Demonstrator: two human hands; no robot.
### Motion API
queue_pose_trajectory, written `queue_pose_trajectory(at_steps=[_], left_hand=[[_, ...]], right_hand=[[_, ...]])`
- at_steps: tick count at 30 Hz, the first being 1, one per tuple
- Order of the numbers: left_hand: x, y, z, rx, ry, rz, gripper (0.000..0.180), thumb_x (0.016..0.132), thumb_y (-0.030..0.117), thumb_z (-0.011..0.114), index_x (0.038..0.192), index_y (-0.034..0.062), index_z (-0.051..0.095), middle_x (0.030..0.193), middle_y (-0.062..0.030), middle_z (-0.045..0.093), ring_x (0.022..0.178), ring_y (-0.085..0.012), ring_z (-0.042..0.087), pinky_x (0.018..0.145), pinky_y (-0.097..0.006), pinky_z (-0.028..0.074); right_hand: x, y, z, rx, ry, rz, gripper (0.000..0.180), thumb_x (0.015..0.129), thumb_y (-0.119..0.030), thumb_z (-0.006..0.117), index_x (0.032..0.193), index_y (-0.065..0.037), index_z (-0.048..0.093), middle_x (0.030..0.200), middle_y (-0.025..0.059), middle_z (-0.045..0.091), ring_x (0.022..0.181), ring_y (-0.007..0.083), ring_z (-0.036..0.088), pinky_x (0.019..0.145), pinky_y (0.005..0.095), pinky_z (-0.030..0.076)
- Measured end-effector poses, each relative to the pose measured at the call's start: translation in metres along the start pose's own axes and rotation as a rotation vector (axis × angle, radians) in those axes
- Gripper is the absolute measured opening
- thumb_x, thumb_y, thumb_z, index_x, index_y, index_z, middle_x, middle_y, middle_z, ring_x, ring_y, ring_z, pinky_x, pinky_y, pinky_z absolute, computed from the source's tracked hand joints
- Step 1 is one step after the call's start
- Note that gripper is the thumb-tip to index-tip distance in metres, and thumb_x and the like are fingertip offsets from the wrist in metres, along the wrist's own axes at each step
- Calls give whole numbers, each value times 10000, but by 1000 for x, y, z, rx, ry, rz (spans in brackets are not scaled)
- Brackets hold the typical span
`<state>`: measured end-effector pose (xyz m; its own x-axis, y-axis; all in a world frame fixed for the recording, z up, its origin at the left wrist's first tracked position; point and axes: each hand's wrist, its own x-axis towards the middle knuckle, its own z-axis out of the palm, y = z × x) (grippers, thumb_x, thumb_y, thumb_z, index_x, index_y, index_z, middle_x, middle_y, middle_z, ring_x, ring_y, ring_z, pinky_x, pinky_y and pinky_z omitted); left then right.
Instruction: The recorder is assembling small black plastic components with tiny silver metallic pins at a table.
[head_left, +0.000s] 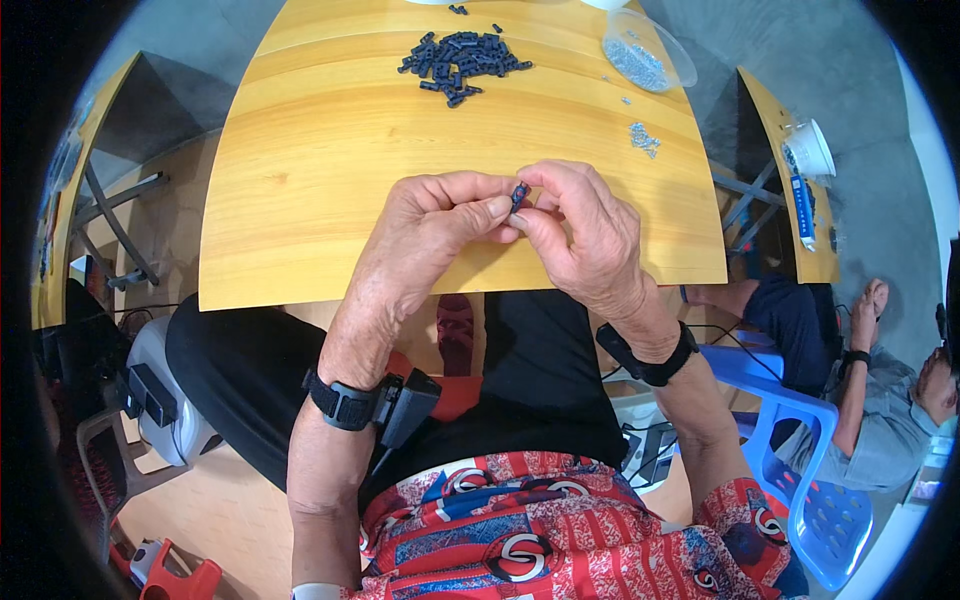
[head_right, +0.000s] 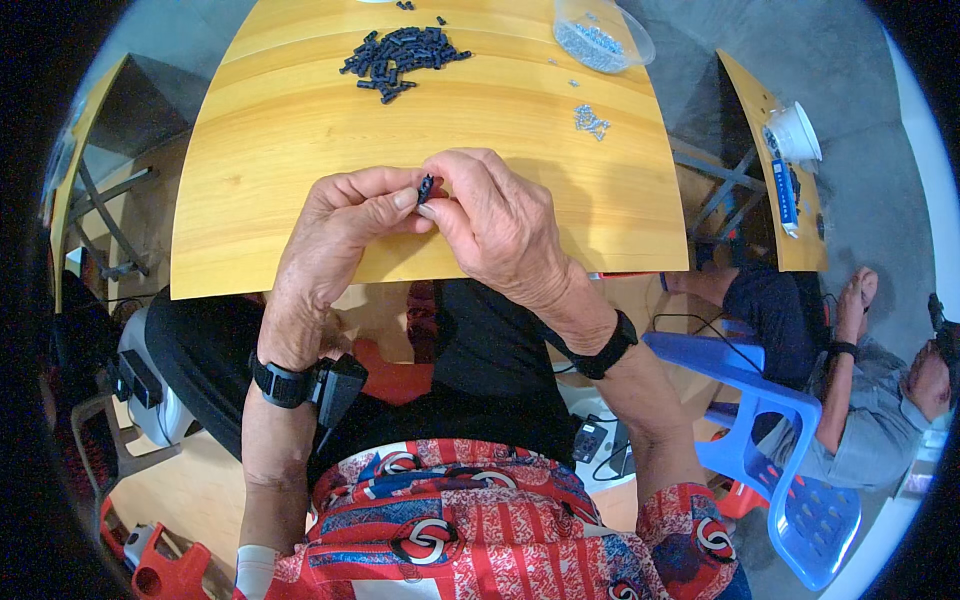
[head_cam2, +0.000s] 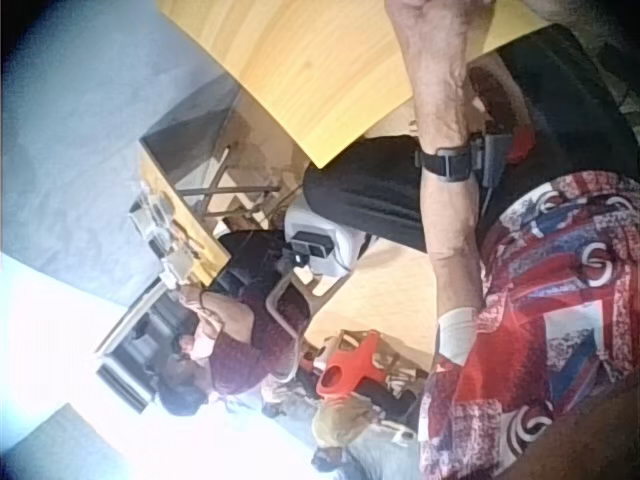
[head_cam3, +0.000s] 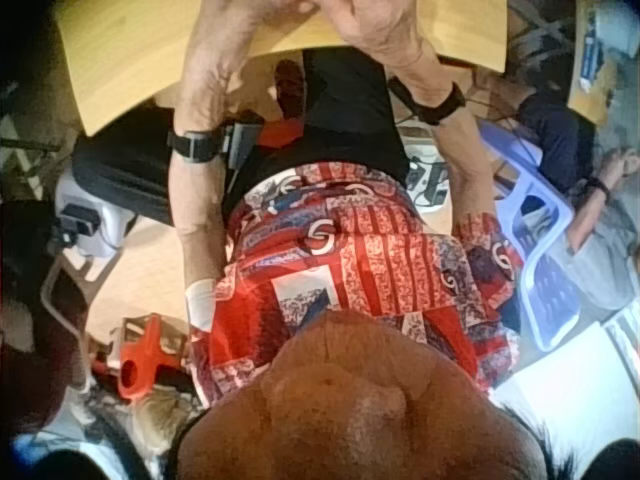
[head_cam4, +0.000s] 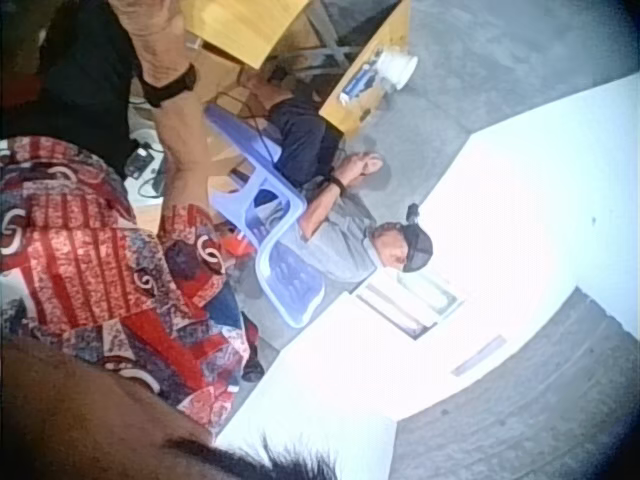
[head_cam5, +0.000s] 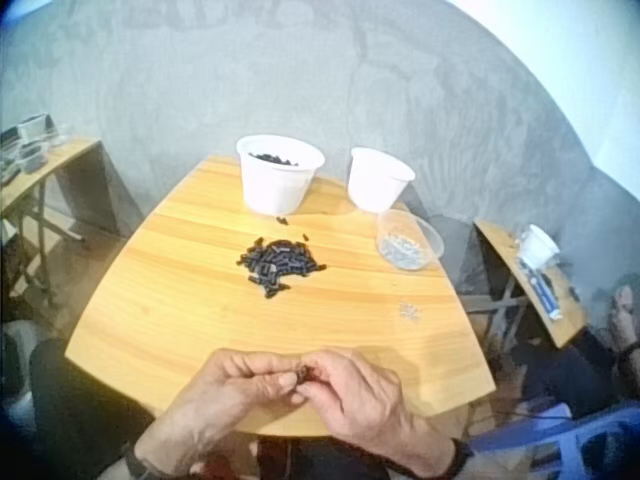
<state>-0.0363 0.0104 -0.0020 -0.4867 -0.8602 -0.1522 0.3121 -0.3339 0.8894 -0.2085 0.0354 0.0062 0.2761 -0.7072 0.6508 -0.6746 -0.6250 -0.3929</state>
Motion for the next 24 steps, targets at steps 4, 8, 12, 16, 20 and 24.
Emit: queue_pose_trajectory(at_steps=[4, 8, 12, 16, 20, 24], left_hand=[[1, -3, -2, 43, -10, 10, 161, 870, 66, 613, 986, -31, 669, 851, -79, 680, 759, -113, 629, 723, -228, 513], [3, -7, 1, 79, -13, 56, 155, 863, 82, 627, 963, -25, 676, 838, -78, 682, 735, -119, 636, 691, -229, 522], [4, -8, 4, 110, -16, 88, 146, 858, 101, 636, 933, -16, 684, 822, -78, 683, 729, -127, 643, 680, -241, 532], [1, -6, 7, 121, 32, 81, 134, 863, 77, 626, 911, -31, 688, 789, -69, 679, 688, -80, 612, 634, -201, 505], [0, -7, 9, 93, 45, 98, 131, 858, 80, 628, 880, -32, 690, 756, -61, 676, 664, -77, 606, 614, -200, 495], [2, -12, 9, 154, 68, 130, 129, 851, 72, 624, 871, -36, 691, 723, -53, 668, 648, -68, 596, 599, -195, 483]], right_hand=[[1, 1, -2, -38, -12, -3, 283, 690, -8, 682, 949, 1, 566, 837, 128, 598, 695, 267, 623, 567, 325, 510], [1, 0, -1, -39, -3, -67, 255, 699, -6, 669, 930, 7, 562, 836, 125, 595, 707, 265, 623, 574, 325, 512], [-1, 2, -2, -62, -9, -70, 247, 702, 3, 658, 929, 6, 563, 838, 121, 595, 715, 262, 623, 580, 323, 514], [-1, -1, -4, -51, -42, -39, 291, 696, -4, 664, 968, 5, 561, 851, 129, 601, 733, 275, 628, 597, 330, 519], [0, -3, -7, -50, -58, 33, 338, 693, -35, 678, 1006, -3, 555, 868, 134, 605, 761, 290, 629, 624, 345, 522], [5, -3, -15, -153, -134, -6, 312, 691, -64, 685, 973, -8, 562, 854, 126, 599, 757, 284, 623, 634, 343, 518]])
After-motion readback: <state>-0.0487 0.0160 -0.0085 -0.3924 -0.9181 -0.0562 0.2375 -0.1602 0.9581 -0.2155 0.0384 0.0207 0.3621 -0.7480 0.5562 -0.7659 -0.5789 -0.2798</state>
